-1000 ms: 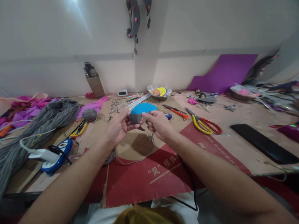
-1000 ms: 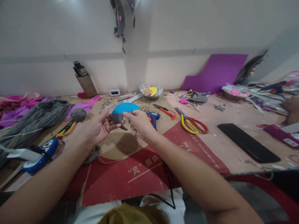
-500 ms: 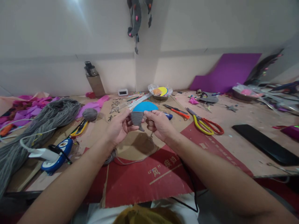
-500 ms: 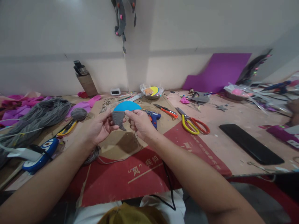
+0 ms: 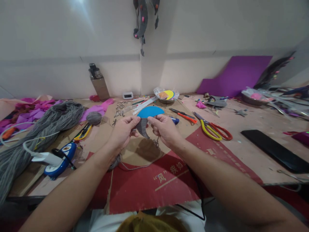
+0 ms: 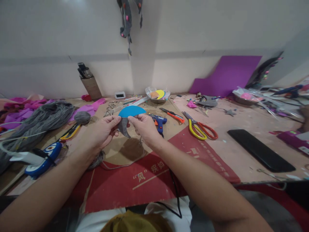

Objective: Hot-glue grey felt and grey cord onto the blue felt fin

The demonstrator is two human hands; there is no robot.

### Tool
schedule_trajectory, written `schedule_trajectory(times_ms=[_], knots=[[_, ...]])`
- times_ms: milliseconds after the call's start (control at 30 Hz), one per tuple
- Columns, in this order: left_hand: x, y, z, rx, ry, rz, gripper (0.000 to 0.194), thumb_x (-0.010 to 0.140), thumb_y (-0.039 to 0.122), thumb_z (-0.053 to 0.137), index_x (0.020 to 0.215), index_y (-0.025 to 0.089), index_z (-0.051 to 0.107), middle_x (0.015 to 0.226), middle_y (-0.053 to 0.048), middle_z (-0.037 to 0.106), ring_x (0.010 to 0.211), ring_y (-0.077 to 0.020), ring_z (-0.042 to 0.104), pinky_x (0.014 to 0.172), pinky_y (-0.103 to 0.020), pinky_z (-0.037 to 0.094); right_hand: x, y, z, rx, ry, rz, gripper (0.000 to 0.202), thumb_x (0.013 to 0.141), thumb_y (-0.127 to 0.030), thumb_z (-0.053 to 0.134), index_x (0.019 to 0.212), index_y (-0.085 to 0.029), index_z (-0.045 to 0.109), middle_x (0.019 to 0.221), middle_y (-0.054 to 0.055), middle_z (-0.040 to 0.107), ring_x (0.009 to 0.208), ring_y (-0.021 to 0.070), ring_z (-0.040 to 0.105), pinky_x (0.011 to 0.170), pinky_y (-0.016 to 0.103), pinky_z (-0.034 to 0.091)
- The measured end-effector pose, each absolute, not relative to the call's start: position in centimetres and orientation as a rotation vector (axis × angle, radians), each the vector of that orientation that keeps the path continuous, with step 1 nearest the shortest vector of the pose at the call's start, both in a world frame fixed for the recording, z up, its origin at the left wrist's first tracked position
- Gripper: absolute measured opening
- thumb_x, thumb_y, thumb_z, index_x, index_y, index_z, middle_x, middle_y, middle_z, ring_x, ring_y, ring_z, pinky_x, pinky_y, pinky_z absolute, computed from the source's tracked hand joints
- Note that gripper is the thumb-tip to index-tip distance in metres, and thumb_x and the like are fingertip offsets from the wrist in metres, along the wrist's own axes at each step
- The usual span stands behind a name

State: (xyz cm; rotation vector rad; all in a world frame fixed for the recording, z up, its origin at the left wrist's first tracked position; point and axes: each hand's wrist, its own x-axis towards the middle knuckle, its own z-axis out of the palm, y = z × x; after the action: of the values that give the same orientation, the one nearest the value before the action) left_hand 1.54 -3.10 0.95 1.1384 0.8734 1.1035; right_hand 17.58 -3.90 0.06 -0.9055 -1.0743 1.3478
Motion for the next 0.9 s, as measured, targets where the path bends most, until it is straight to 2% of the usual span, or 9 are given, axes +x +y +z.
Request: schedule_trajectory(times_ms=[100, 233, 400, 567, 733, 900], knots=[[1.6, -3.2, 1.1, 1.126, 0.841, 1.049, 0.032, 0.074, 0.044, 0.075, 0.082, 0.014, 0.069, 0.078, -0.009, 0.073, 0.063, -0.015, 0.066, 0.043, -0.018, 0.047, 17.7, -3.6, -0.1, -0.918, -1.073, 1.323, 0.033, 0.067, -0.041, 0.073, 0.066, -0.019, 0.048, 0.048, -0.01, 0.04, 0.038, 0.002, 0.024, 0.038, 0.019, 0.017], [1.8, -3.4, 1.2, 1.091, 0.808, 0.996, 0.047, 0.075, 0.058, 0.068, 0.092, 0.014, 0.071, 0.084, -0.012, 0.074, 0.073, -0.023, 0.07, 0.044, -0.024, 0.05, 17.9, -3.4, -0.5, -0.915, -1.051, 1.345, 0.036, 0.067, -0.042, 0.075, 0.068, -0.018, 0.048, 0.048, -0.01, 0.039, 0.038, 0.0018, 0.024, 0.038, 0.018, 0.016], [1.7, -3.3, 0.7, 1.262, 0.876, 1.007, 0.032, 0.066, 0.035, 0.081, 0.09, 0.015, 0.072, 0.08, -0.007, 0.072, 0.068, -0.0154, 0.066, 0.046, -0.019, 0.047, 18.0, -3.2, -1.0, -0.798, -0.938, 1.518, 0.045, 0.062, -0.043, 0.079, 0.065, -0.02, 0.041, 0.048, -0.013, 0.027, 0.04, 0.0014, 0.014, 0.039, 0.018, 0.009], [1.5, -2.9, 0.4, 1.229, 0.856, 1.021, 0.026, 0.064, 0.025, 0.081, 0.086, 0.014, 0.072, 0.08, -0.006, 0.072, 0.068, -0.0137, 0.065, 0.049, -0.017, 0.046, 17.6, -3.4, -1.3, -0.737, -0.905, 1.592, 0.049, 0.062, -0.04, 0.081, 0.063, -0.02, 0.036, 0.048, -0.014, 0.025, 0.041, 0.0011, 0.012, 0.039, 0.018, 0.008], [1.8, -3.1, 0.3, 1.109, 0.766, 1.086, 0.025, 0.069, 0.025, 0.079, 0.089, 0.012, 0.07, 0.089, -0.008, 0.072, 0.077, -0.015, 0.067, 0.065, -0.023, 0.054, 17.4, -3.6, -1.5, -0.819, -0.908, 1.479, 0.041, 0.063, -0.042, 0.08, 0.068, -0.019, 0.046, 0.044, -0.014, 0.028, 0.039, 0.0009, 0.015, 0.039, 0.018, 0.01], [1.9, -3.0, 0.3, 1.083, 0.794, 1.127, 0.022, 0.071, 0.027, 0.077, 0.082, 0.011, 0.067, 0.08, -0.007, 0.071, 0.072, -0.0142, 0.067, 0.057, -0.02, 0.049, 16.9, -4.0, -1.2, -0.83, -0.928, 1.44, 0.039, 0.063, -0.043, 0.079, 0.067, -0.018, 0.048, 0.044, -0.014, 0.029, 0.038, 0.0011, 0.017, 0.038, 0.018, 0.011]])
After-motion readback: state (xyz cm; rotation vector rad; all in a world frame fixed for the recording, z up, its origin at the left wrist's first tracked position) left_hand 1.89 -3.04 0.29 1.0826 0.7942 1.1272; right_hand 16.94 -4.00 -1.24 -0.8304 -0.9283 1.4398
